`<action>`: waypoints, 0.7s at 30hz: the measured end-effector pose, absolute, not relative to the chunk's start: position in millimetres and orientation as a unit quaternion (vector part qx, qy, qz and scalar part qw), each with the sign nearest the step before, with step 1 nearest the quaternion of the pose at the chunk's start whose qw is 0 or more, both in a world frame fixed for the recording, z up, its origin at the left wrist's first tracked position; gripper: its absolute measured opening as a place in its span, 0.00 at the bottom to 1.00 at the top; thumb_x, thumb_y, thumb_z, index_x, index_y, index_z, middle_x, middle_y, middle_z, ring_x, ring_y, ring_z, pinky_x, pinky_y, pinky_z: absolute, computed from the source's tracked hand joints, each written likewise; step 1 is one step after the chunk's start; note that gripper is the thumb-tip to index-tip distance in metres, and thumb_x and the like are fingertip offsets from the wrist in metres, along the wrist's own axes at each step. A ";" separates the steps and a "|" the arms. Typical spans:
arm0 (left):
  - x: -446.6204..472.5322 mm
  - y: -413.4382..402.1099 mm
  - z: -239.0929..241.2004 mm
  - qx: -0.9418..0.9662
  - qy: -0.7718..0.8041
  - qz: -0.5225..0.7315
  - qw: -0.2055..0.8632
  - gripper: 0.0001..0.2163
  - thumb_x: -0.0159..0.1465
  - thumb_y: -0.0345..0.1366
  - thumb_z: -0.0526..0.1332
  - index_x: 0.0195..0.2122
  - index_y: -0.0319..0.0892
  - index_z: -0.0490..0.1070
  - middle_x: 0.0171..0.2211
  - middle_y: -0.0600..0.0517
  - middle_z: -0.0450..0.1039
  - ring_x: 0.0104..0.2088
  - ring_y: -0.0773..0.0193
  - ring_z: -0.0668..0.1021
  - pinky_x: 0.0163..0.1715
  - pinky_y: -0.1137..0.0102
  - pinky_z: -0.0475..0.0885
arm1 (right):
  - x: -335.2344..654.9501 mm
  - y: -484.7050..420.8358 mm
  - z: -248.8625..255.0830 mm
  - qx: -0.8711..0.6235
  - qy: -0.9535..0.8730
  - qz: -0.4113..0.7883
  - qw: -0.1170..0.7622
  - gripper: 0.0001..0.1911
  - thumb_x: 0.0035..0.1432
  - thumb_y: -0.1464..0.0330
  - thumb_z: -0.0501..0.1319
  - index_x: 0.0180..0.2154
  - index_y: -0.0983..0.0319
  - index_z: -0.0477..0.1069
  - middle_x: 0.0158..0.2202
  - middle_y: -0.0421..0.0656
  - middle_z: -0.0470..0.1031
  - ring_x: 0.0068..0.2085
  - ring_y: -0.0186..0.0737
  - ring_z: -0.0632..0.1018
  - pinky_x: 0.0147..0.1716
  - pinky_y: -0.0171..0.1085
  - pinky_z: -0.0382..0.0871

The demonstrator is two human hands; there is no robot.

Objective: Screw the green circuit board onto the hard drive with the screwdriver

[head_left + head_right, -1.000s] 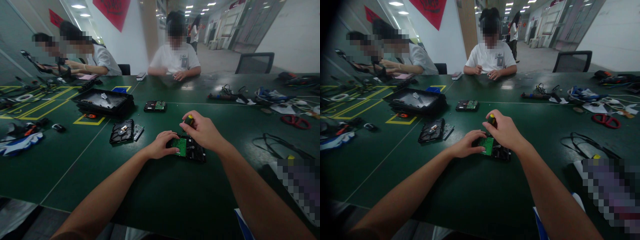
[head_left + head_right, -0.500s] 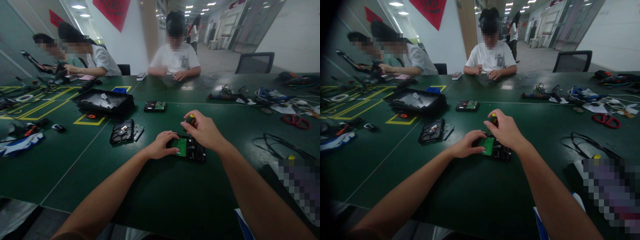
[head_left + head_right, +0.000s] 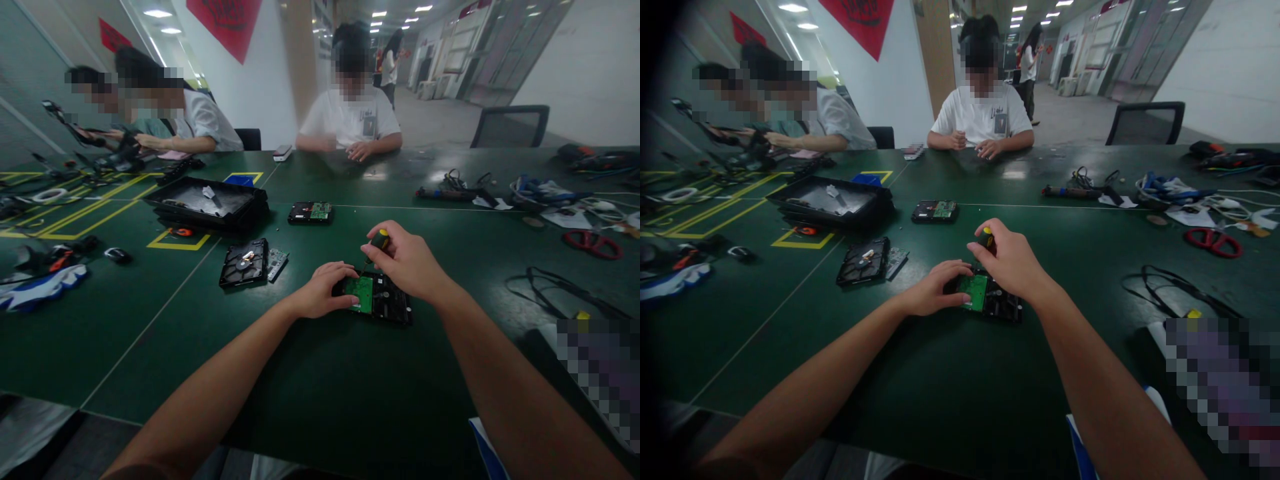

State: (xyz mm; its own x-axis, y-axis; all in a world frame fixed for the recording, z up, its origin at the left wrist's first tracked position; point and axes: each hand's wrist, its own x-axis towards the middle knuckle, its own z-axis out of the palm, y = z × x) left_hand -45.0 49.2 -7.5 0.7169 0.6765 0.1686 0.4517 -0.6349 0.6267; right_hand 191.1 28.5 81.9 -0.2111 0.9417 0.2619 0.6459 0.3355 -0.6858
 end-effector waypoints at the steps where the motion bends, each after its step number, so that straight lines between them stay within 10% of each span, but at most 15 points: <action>1: -44.8 49.0 -7.2 0.883 0.318 0.200 0.282 0.26 0.66 0.49 0.68 0.63 0.51 0.68 0.65 0.46 0.69 0.71 0.46 0.64 0.71 0.47 0.57 | 190.8 28.1 82.5 -0.534 -0.746 0.218 0.333 0.18 0.67 0.53 0.62 0.50 0.57 0.70 0.34 0.44 0.78 0.32 0.42 0.76 0.32 0.42 0.66; 21: -43.4 49.4 -8.2 0.877 0.318 0.215 0.289 0.24 0.66 0.49 0.68 0.61 0.51 0.69 0.66 0.47 0.68 0.69 0.46 0.67 0.70 0.48 0.58 | 185.9 17.2 93.9 -0.482 -0.784 0.238 0.311 0.14 0.68 0.60 0.61 0.53 0.56 0.73 0.42 0.45 0.80 0.35 0.42 0.77 0.33 0.40 0.65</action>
